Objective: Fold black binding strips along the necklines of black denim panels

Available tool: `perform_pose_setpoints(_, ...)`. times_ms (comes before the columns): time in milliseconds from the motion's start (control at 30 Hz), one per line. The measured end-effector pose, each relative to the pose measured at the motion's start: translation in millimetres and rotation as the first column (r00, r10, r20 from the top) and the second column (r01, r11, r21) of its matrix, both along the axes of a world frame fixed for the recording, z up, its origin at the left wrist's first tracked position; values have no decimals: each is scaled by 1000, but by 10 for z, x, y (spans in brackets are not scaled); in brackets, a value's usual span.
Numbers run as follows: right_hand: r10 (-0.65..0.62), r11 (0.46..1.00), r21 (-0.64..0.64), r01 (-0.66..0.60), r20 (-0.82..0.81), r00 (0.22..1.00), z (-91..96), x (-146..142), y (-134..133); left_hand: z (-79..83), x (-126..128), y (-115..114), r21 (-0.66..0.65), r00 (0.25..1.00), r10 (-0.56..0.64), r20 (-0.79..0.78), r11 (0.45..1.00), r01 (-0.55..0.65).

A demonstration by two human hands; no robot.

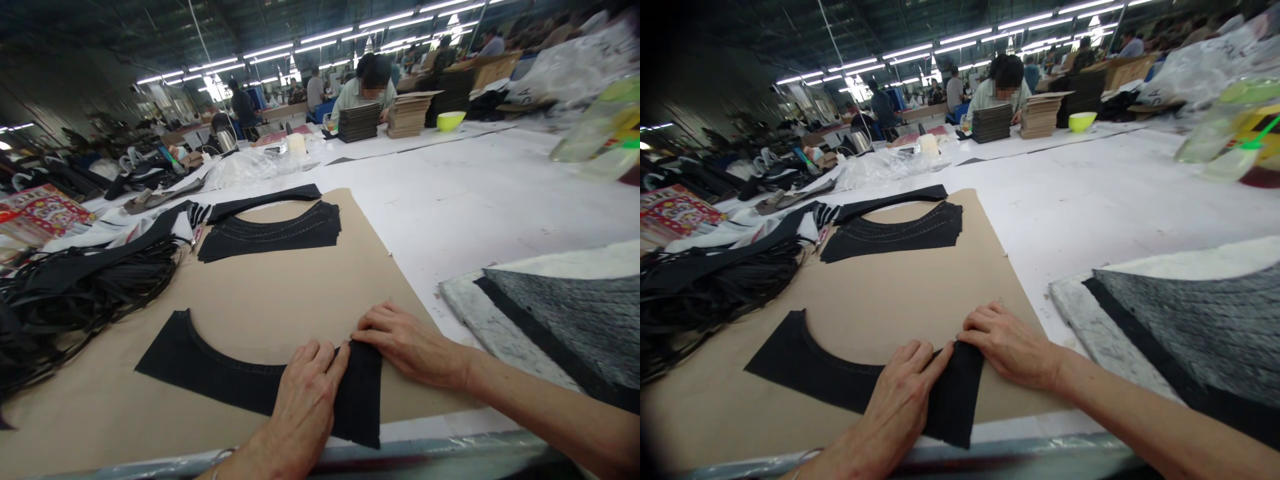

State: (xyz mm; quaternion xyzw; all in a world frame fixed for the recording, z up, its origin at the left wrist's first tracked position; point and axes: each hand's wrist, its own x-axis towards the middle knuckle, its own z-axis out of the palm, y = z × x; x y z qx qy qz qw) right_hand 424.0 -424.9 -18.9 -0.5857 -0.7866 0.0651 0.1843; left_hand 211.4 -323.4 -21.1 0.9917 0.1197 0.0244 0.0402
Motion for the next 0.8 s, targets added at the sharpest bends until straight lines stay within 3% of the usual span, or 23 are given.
perform_pose_setpoints(300, -70, 997, -44, 68, -64, 995, 105, -54, -21, -28, -33, -12, -32, 1000, 16, 27, 999, -15)
perform_pose_setpoints(433, -58, 997, -49, 59, 16, 998, 115, -78, 20, -39, -53, -4, -59, 999, 28, 43, 998, -25)
perform_pose_setpoints(800, -19, 987, 163, -4, 141, 990, -37, -63, 8, 12, 4, -6, -45, 1000, 0, -15, 999, -1)
